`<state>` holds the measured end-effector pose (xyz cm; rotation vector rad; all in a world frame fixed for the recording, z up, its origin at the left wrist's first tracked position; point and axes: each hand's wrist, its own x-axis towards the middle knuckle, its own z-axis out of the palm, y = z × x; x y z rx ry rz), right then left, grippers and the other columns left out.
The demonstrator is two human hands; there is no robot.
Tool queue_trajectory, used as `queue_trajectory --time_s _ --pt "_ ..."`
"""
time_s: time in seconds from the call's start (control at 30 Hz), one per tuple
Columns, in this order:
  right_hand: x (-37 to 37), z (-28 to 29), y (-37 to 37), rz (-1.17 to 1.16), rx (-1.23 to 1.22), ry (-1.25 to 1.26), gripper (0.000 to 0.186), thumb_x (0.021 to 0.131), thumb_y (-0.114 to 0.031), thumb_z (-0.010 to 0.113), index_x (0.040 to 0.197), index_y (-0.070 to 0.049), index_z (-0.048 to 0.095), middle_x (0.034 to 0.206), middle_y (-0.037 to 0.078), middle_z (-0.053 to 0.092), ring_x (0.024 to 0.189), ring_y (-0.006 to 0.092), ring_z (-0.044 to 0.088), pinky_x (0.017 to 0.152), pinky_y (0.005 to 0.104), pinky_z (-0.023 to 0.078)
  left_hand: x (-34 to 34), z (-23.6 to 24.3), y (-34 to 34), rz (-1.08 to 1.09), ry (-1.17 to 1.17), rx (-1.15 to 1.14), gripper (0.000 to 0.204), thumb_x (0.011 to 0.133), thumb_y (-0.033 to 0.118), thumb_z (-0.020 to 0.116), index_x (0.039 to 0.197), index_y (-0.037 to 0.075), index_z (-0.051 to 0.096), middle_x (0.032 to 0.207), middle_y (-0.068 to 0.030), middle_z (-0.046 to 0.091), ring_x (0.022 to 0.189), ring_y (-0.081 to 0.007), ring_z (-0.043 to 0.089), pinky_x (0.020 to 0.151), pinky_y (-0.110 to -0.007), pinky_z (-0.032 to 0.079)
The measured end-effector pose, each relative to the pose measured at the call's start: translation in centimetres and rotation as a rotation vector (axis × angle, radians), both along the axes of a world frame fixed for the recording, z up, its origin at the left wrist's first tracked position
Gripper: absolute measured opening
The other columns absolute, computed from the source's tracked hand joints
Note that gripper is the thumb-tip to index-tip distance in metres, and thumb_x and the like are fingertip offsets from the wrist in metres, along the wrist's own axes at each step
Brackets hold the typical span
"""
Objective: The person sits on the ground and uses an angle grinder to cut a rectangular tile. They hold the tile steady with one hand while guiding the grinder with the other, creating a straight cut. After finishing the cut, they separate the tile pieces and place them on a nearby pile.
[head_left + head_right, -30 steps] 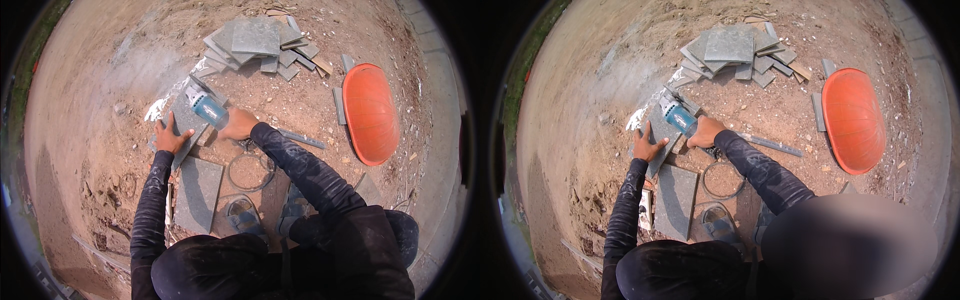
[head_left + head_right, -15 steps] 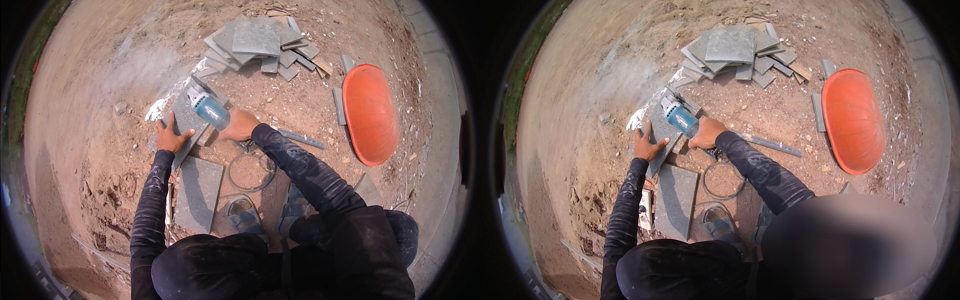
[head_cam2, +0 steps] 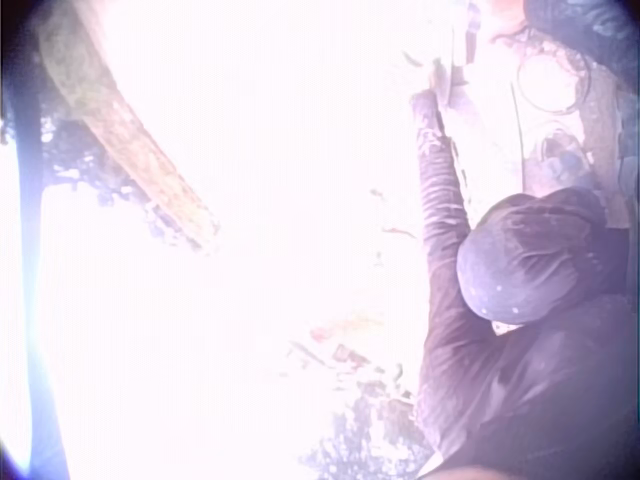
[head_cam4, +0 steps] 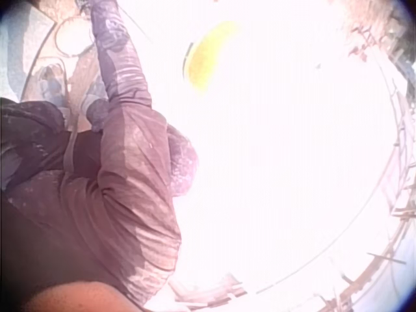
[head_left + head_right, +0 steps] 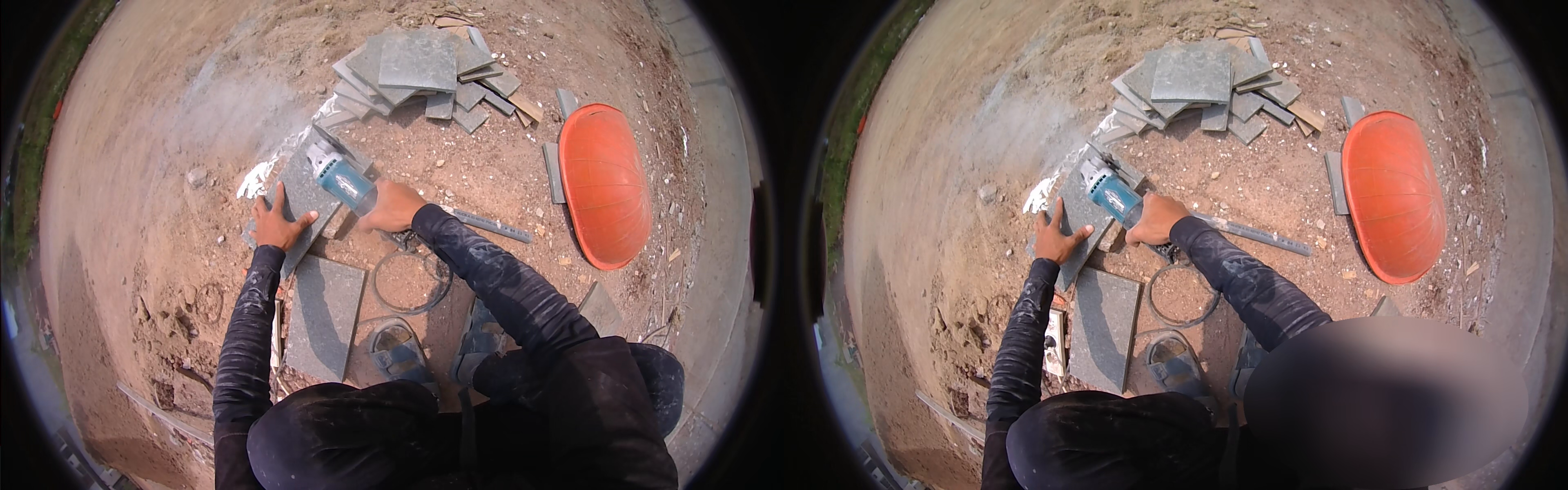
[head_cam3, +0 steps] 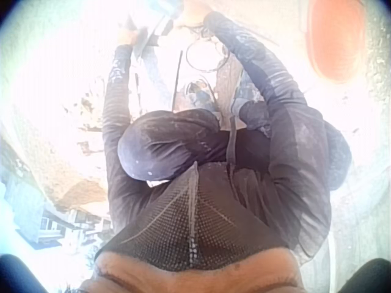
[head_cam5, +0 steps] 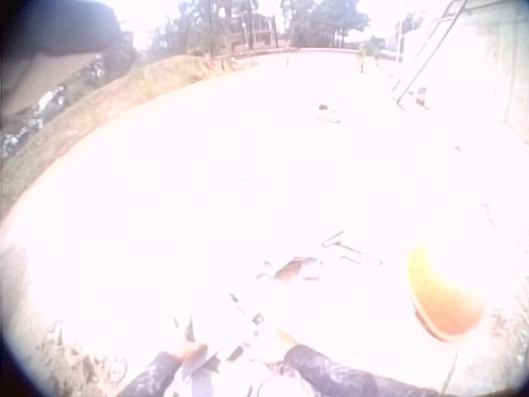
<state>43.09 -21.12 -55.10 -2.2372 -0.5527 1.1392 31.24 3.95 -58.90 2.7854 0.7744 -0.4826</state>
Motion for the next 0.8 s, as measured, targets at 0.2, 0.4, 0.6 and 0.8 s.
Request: queue_trajectory --time_s 0.2,0.4,0.6,0.8 --pt "-0.1 0.0 -0.1 -0.005 0.018 0.007 0.077 0.054 -0.038 0.077 0.109 0.013 0.058 0.101 0.029 0.066 0.093 0.0386 0.067 0.082 0.0382 0.053 0.0 0.3 0.0 0.012 0.002 0.001 0.108 0.064 0.073 0.071 0.151 0.024 0.029 0.146 -0.0354 0.025 0.135 -0.0499 0.029 0.107 -0.053 0.033" --pt "-0.2 0.3 -0.3 0.007 0.001 -0.008 0.077 0.054 -0.038 0.077 0.108 0.013 0.058 0.101 0.030 0.066 0.093 0.0391 0.067 0.082 0.0384 0.053 -0.2 -0.2 0.2 0.028 -0.008 -0.011 0.109 0.063 0.075 0.071 0.151 0.026 0.029 0.149 -0.0333 0.023 0.137 -0.0492 0.026 0.105 -0.060 0.030" --pt "-0.2 -0.1 -0.4 0.007 0.017 0.013 0.078 0.054 -0.039 0.078 0.108 0.014 0.058 0.100 0.030 0.066 0.092 0.0393 0.067 0.082 0.0384 0.053 -0.2 -0.1 0.1 0.013 -0.019 -0.001 0.108 0.064 0.071 0.073 0.150 0.023 0.031 0.146 -0.0351 0.026 0.135 -0.0496 0.030 0.108 -0.053 0.033" --pt "-0.3 -0.4 -0.3 0.010 0.022 0.014 0.078 0.054 -0.039 0.079 0.107 0.014 0.058 0.099 0.030 0.066 0.091 0.0391 0.067 0.081 0.0383 0.053 0.0 0.2 0.1 0.008 -0.017 0.005 0.108 0.064 0.071 0.073 0.150 0.023 0.031 0.145 -0.0357 0.027 0.135 -0.0494 0.030 0.108 -0.052 0.032"
